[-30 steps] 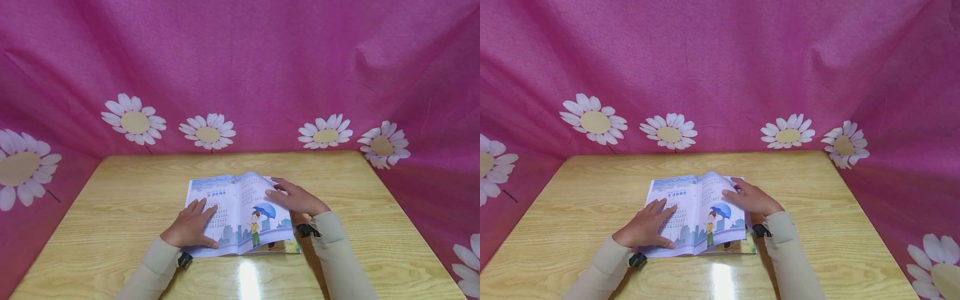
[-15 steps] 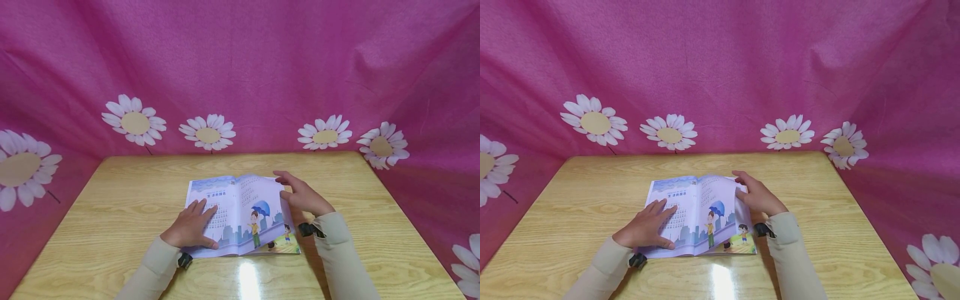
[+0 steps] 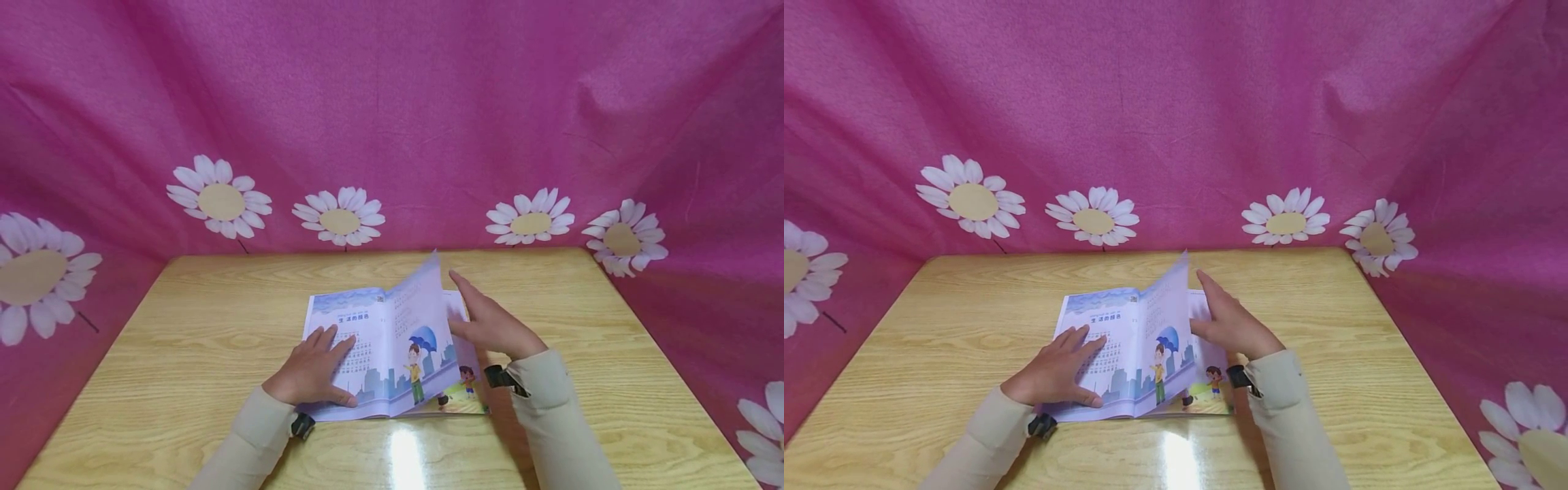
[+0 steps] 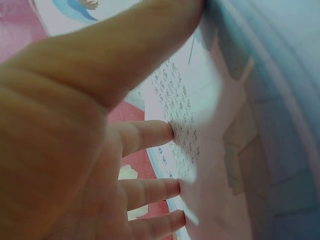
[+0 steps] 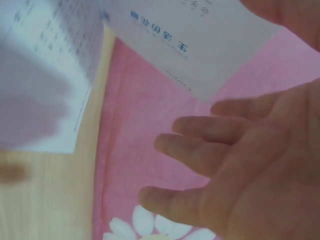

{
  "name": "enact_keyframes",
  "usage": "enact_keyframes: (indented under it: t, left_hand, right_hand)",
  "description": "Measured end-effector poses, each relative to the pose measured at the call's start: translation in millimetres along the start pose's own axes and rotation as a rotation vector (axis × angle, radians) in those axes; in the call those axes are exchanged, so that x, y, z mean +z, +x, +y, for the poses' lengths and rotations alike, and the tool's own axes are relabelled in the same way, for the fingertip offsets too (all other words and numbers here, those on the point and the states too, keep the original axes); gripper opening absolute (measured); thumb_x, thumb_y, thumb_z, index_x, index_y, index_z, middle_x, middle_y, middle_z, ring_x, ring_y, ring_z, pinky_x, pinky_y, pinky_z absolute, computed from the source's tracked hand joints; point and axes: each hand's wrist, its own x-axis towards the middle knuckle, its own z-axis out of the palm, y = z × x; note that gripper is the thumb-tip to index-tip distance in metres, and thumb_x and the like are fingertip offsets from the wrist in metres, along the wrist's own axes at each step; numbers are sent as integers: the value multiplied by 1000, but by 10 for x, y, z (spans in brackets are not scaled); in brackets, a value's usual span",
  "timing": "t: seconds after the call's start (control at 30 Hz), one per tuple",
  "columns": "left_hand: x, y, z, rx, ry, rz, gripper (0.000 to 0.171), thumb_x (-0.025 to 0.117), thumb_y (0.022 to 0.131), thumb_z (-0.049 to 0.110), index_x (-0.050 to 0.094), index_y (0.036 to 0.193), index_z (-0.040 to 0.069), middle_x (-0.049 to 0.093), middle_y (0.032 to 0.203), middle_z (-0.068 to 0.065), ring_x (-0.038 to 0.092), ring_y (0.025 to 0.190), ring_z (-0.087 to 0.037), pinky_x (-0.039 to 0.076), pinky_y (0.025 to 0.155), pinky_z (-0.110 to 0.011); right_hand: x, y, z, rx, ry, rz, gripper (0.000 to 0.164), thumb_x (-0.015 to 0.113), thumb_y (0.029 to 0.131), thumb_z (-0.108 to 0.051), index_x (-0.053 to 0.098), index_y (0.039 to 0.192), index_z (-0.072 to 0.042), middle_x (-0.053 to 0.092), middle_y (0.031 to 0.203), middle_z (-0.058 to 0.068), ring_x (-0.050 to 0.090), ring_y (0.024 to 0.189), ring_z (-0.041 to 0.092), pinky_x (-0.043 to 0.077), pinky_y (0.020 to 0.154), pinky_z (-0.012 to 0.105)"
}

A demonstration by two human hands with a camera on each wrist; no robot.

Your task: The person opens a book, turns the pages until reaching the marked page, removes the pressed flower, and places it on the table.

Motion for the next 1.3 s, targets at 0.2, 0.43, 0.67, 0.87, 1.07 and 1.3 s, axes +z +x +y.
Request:
enact_keyframes:
  t: [0.2, 0.43, 0.67, 0.87, 1.07, 1.3]
  left_hand:
    - [0, -2, -1, 6, 7, 0, 108, 84, 61, 58, 38, 149, 16, 21, 157, -21, 13, 143, -45, 17, 109, -65]
    - [6, -2, -4, 7, 5, 0, 108, 83, 61, 59, 38, 149, 16, 21, 157, -20, 13, 143, -45, 17, 109, -64]
    - [7, -10, 5, 14, 14, 6, 107, 83, 61, 59, 40, 148, 15, 23, 156, -21, 15, 142, -45, 18, 110, -62]
    - [-2, -5, 10, 20, 23, 14, 106, 84, 61, 59, 42, 147, 14, 26, 154, -21, 18, 141, -46, 20, 109, -64]
    - [-69, -31, -39, 41, -116, 34, 97, 86, 66, 44, 42, 147, 11, 24, 154, -23, 23, 140, -46, 25, 107, -64]
    - [46, 310, -709, 292, -574, 50, 72, 38, 96, 62, 25, 154, 21, 18, 157, -17, 19, 145, -31, 30, 107, -56]
  right_hand:
    - [127, 4, -106, -40, -43, -112, 55, 56, 96, -25, 39, 146, -11, 58, 130, 8, 52, 115, 24, 40, 100, 51]
    - [382, 82, -135, -137, -108, -223, 47, 53, 93, -17, 50, 139, -7, 57, 134, 6, 51, 120, 19, 24, 109, 59]
    - [611, 134, -177, -94, -201, -257, 55, 58, 95, -34, 47, 142, -8, 45, 146, 13, 38, 137, 27, 5, 108, 69]
    - [714, 141, -199, -59, -218, -273, 64, 60, 92, -39, 40, 147, -13, 34, 153, 12, 23, 144, 27, 4, 109, 67]
    - [770, 160, -213, -46, -207, -286, 71, 62, 91, -43, 36, 149, -13, 29, 156, 13, 18, 146, 29, 3, 110, 65]
    - [807, 159, -216, -24, -199, -283, 73, 63, 90, -44, 35, 150, -15, 22, 158, 16, 14, 146, 31, 1, 112, 62]
